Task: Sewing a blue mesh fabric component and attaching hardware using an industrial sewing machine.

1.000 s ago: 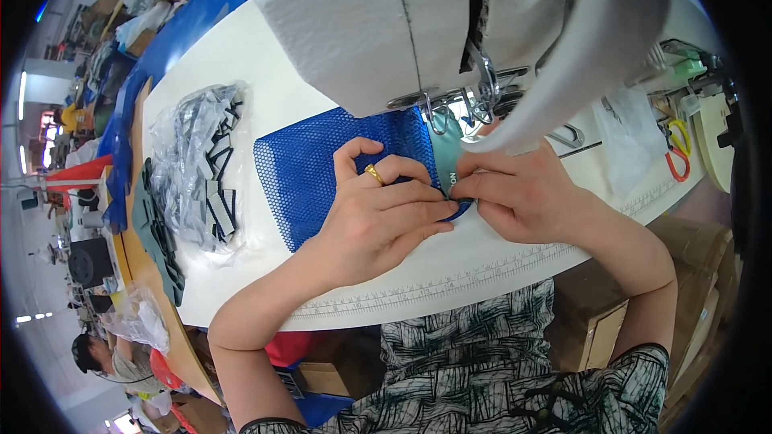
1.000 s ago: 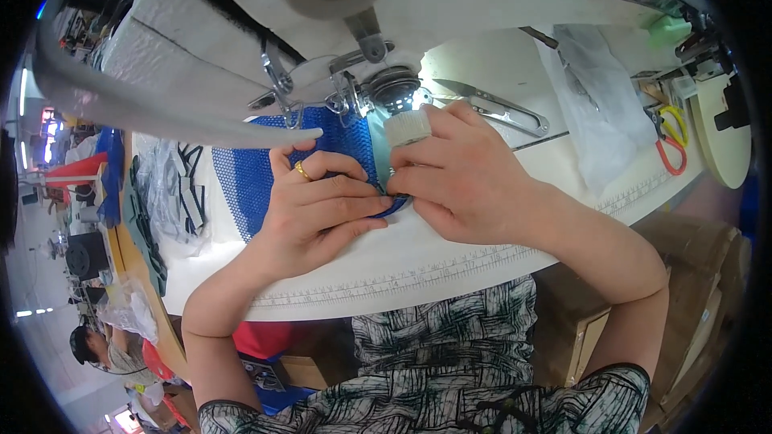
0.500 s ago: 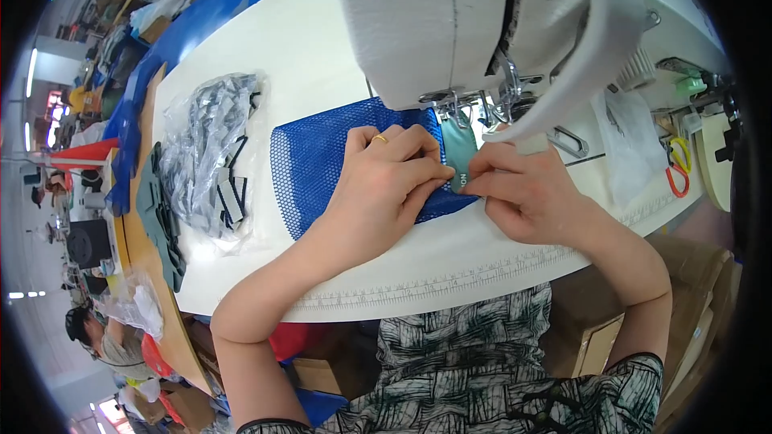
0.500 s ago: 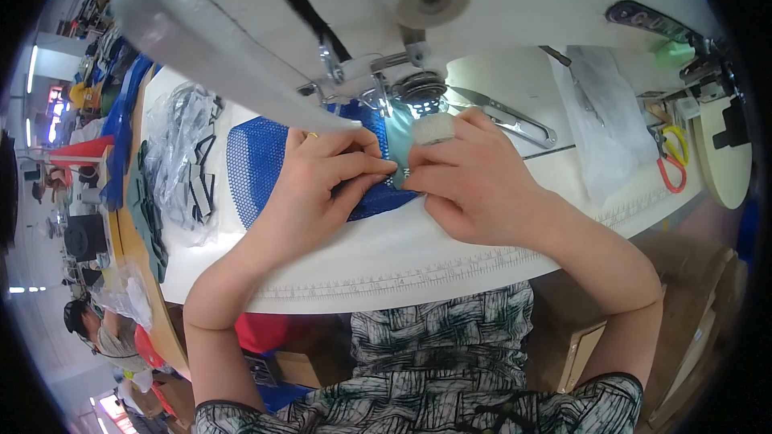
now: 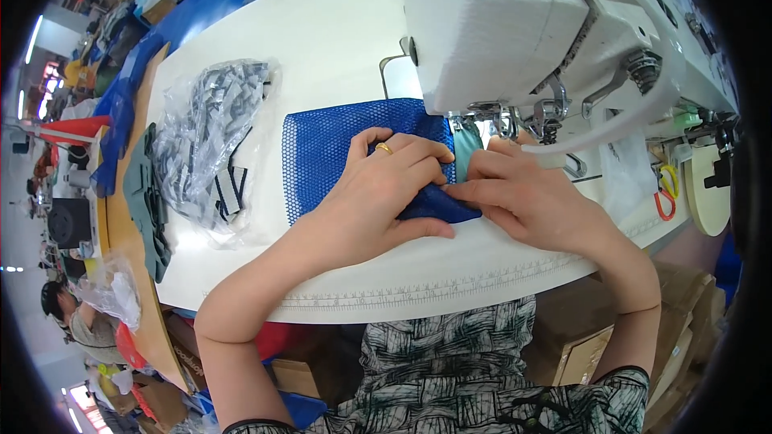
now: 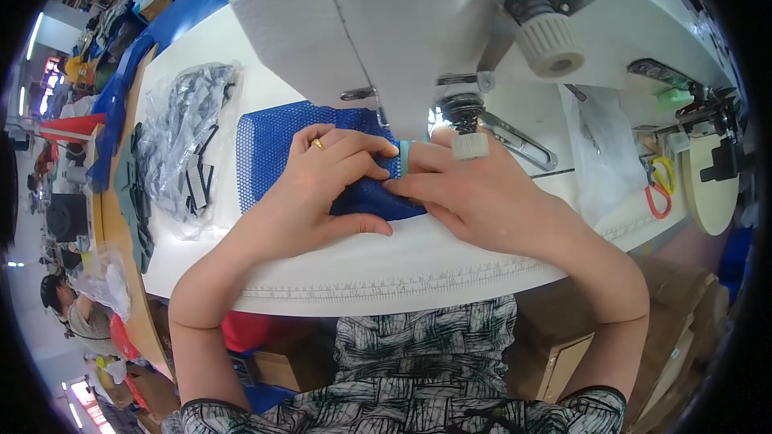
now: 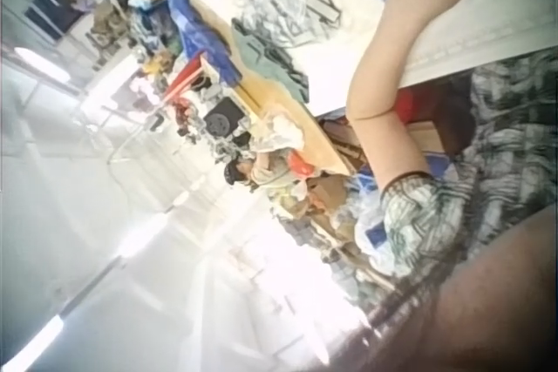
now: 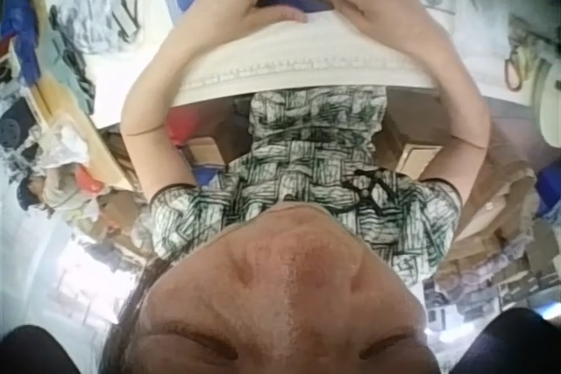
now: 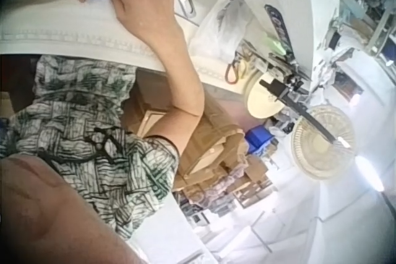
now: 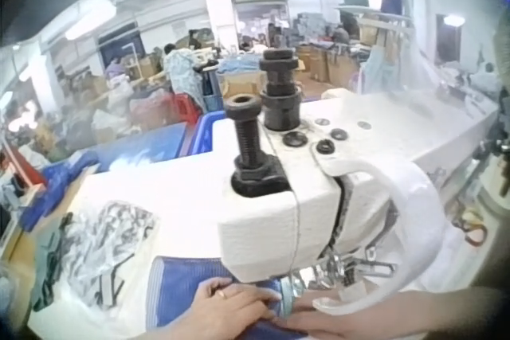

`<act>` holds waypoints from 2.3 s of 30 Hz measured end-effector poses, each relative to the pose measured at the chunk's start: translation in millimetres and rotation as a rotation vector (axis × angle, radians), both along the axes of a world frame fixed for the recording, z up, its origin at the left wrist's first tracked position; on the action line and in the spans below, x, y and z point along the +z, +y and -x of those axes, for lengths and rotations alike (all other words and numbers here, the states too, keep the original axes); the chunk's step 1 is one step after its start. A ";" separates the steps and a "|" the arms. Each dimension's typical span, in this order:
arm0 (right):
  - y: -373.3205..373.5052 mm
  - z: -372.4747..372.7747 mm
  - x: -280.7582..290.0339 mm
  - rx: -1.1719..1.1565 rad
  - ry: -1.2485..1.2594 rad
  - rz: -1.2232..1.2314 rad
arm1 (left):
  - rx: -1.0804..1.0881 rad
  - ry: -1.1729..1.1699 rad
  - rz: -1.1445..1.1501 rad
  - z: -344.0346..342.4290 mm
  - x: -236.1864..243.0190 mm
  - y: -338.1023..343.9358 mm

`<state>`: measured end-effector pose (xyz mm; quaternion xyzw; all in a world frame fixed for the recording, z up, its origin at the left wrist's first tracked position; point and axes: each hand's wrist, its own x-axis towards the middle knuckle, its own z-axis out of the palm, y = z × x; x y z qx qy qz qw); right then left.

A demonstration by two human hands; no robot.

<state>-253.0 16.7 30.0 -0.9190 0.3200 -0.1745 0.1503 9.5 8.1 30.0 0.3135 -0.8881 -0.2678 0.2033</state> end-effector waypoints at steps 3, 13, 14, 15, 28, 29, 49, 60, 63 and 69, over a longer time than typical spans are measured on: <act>1.3 -0.5 1.7 -0.014 0.021 -0.074 | 0.026 -0.053 0.034 2.6 -3.4 3.8; 7.8 -7.6 -13.5 -0.362 -0.158 -0.293 | 0.068 -0.001 0.110 9.9 -14.7 8.6; 10.7 -11.9 -10.5 -0.477 -0.189 -0.401 | 0.065 -0.021 0.101 10.1 -14.3 8.4; 11.9 -13.7 -6.8 -0.478 -0.189 -0.402 | 0.064 -0.021 0.100 11.2 -13.5 9.4; 17.4 -20.6 -7.0 -0.442 -0.015 0.244 | 0.075 -0.052 0.168 11.4 -14.0 5.5; 17.1 -21.6 -7.7 -0.404 0.015 0.253 | 0.071 -0.063 0.172 10.9 -14.2 5.2; 13.2 -16.8 -13.8 -0.371 -0.088 -0.012 | 0.080 -0.039 0.137 12.0 -14.7 6.1; 1.4 7.8 -18.0 -0.311 -0.105 0.001 | 0.058 -0.085 0.154 10.9 -12.2 5.4; -5.2 19.3 -25.6 -0.243 -0.065 0.071 | 0.056 -0.097 0.172 11.8 -10.7 4.1; -2.6 10.0 -27.5 -0.303 -0.036 0.185 | 0.031 -0.093 0.185 10.8 -12.6 3.0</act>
